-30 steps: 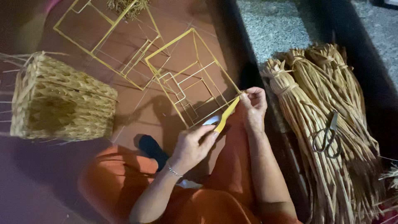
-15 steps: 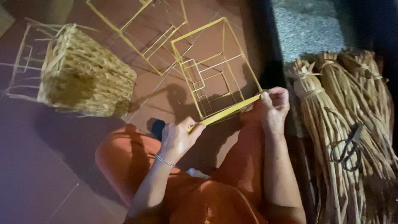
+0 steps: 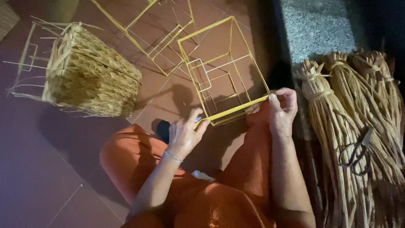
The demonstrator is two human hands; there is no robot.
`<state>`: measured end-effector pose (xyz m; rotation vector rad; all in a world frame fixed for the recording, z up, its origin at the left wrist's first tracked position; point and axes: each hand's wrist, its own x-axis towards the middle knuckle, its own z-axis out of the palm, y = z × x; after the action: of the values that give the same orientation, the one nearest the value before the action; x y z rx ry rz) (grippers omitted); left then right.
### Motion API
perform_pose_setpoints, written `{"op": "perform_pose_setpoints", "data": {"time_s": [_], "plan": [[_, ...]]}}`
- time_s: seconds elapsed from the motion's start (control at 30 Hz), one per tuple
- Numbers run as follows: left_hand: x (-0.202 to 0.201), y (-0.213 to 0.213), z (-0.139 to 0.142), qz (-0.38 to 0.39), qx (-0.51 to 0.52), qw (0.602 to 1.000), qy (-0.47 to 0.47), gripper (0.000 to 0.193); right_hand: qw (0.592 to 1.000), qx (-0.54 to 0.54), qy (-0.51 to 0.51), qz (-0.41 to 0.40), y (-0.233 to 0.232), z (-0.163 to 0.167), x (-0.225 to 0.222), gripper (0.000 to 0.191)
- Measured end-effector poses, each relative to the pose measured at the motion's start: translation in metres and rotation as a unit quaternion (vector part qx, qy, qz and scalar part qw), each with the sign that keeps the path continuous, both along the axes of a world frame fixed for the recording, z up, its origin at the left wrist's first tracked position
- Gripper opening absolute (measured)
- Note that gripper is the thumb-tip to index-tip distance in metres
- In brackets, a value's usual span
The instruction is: The person sits on the floor assembling a rectangular bamboo frame, wrapping and securing yellow palm-leaf strips around the frame bars by hand and with tape, trimming pieces with scissors, and finally picking up a bundle of dried palm leaves.
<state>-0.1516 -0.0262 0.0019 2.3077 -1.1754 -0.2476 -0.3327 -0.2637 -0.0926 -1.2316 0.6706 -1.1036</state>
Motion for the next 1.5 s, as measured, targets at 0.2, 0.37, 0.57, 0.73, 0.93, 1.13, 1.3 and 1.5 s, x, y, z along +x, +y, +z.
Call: {"op": "perform_pose_setpoints", "data": {"time_s": [0.2, 0.37, 0.57, 0.73, 0.93, 1.13, 1.3, 1.5], "plan": [[-0.01, 0.002, -0.005, -0.114, -0.087, 0.968, -0.208, 0.032, 0.971, -0.213, 0.099, 0.052, 0.001, 0.021, -0.003, 0.014], [-0.015, -0.001, -0.005, -0.121, -0.102, 0.965, -0.207, 0.026, 0.93, -0.314, 0.176, 0.079, -0.004, 0.05, -0.011, 0.022], [-0.008, -0.016, -0.015, -0.125, -0.063, 0.968, -0.207, 0.026, 0.852, -0.472, 0.22, 0.056, -0.013, 0.068, -0.01, 0.025], [-0.002, -0.02, -0.016, -0.159, -0.041, 0.952, -0.259, 0.019, 0.791, -0.559, 0.246, 0.042, -0.024, 0.06, -0.007, 0.027], [0.0, -0.024, -0.006, -0.149, -0.031, 0.972, -0.176, 0.016, 0.83, -0.503, 0.233, -0.058, -0.021, 0.033, 0.006, 0.024], [0.005, -0.022, 0.003, -0.111, -0.129, 0.983, 0.063, 0.014, 0.907, -0.357, 0.212, -0.065, -0.013, 0.034, 0.022, 0.03], [0.008, -0.022, 0.006, -0.077, -0.104, 0.987, 0.094, 0.011, 0.904, -0.34, 0.254, -0.052, 0.007, 0.063, 0.006, 0.054], [0.004, -0.024, -0.001, -0.088, -0.143, 0.982, 0.091, 0.011, 0.977, 0.012, 0.211, -0.006, 0.053, 0.044, -0.007, 0.019]]}}
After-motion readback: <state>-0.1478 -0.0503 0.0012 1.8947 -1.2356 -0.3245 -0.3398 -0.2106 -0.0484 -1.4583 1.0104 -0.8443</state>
